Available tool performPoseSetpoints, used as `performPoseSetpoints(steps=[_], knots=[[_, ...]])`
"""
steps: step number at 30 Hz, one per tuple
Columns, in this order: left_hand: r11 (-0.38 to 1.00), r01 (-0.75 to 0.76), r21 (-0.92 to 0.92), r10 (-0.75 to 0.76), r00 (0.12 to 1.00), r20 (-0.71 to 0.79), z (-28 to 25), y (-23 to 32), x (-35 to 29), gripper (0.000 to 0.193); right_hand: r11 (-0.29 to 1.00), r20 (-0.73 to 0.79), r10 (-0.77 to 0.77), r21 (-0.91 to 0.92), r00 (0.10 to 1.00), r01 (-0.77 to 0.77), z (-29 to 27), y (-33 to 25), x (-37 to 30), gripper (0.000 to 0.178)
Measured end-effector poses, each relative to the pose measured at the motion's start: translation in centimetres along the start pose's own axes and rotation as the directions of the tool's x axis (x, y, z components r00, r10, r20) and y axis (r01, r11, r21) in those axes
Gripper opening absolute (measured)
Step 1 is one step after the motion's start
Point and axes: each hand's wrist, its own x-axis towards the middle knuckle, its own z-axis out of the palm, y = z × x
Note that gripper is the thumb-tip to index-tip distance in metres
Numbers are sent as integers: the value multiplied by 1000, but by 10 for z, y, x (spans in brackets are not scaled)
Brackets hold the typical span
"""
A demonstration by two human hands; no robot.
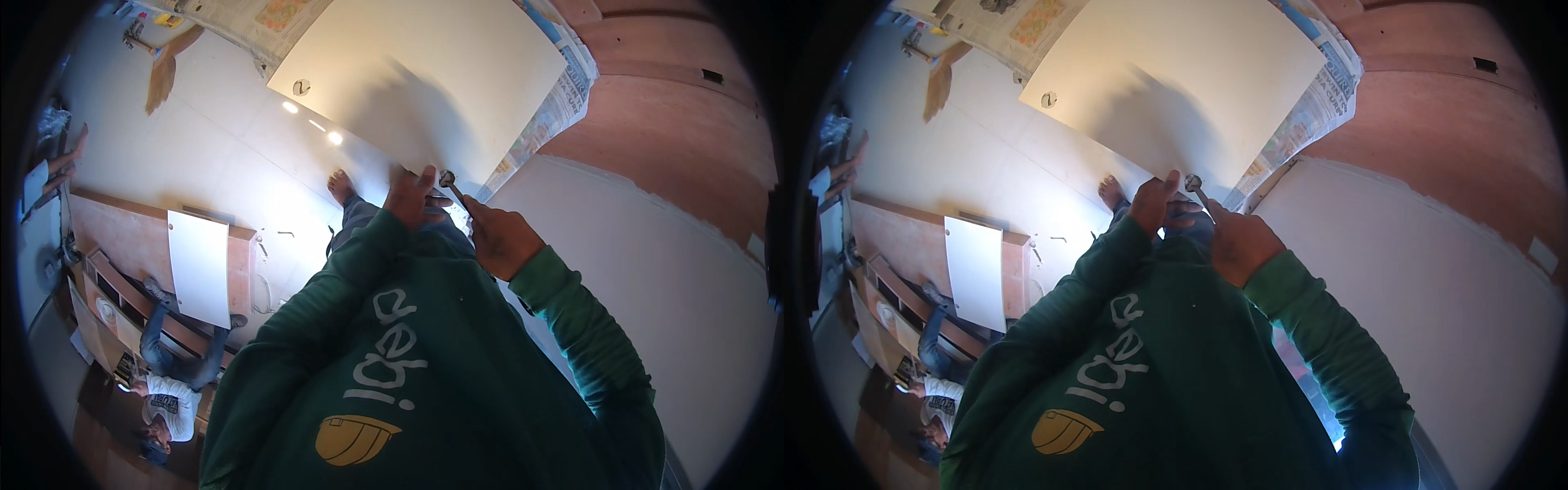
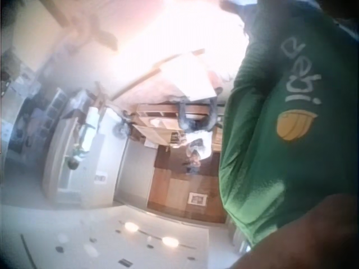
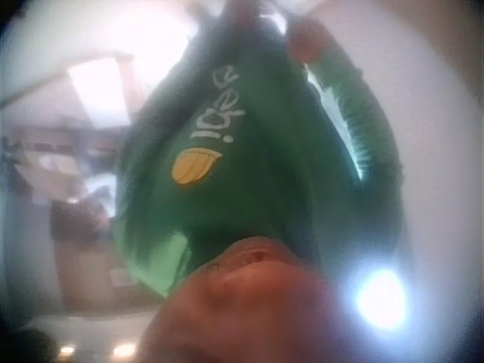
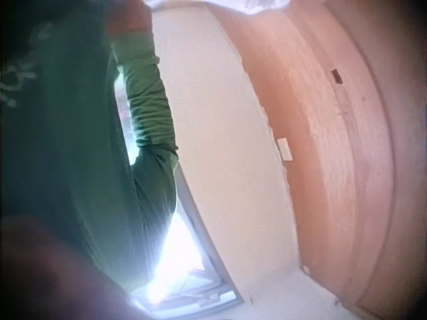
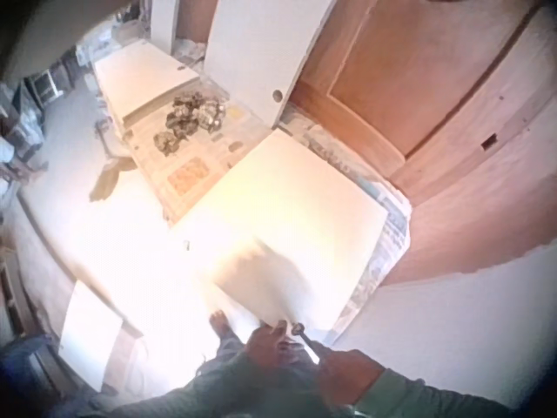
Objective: The person assembles a white cabinet door by first marking a location with a pencil and then using a screwdriver to install a metal hinge. The person works on a single door piece placed on a newspaper-covered surface while another person works in the background.
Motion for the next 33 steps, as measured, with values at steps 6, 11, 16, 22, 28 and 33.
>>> performPoseSetpoints(steps=[6, 11, 16, 22, 28, 33], knots=[[993, -77, 92, 78, 997, -1, -4, -5, 0, 44, 996, -92, -77, 43, 993, 82, 20, 14, 1, 48], [988, -135, 78, 140, 988, -67, 0, -14, -1, 43, 997, 4, 46, 61, 999, -47, 18, 1, 3, 49], [987, -136, 83, 142, 988, -62, 2, -15, -1, 42, 990, 117, 26, 138, 993, -42, 1, -1, 8, 38], [992, -115, 60, 119, 991, -56, 0, -11, 0, 42, 997, 104, -28, 74, 994, 21, -3, -1, 11, 46], [994, -101, 46, 102, 995, -8, -2, -11, -1, 42, 997, 99, 30, -70, 995, -23, 6, -11, 12, 47], [992, -78, 101, 74, 996, 47, -7, 1, -6, 51, 969, 110, 176, -196, 978, -152, -10, -32, 7, 44]])
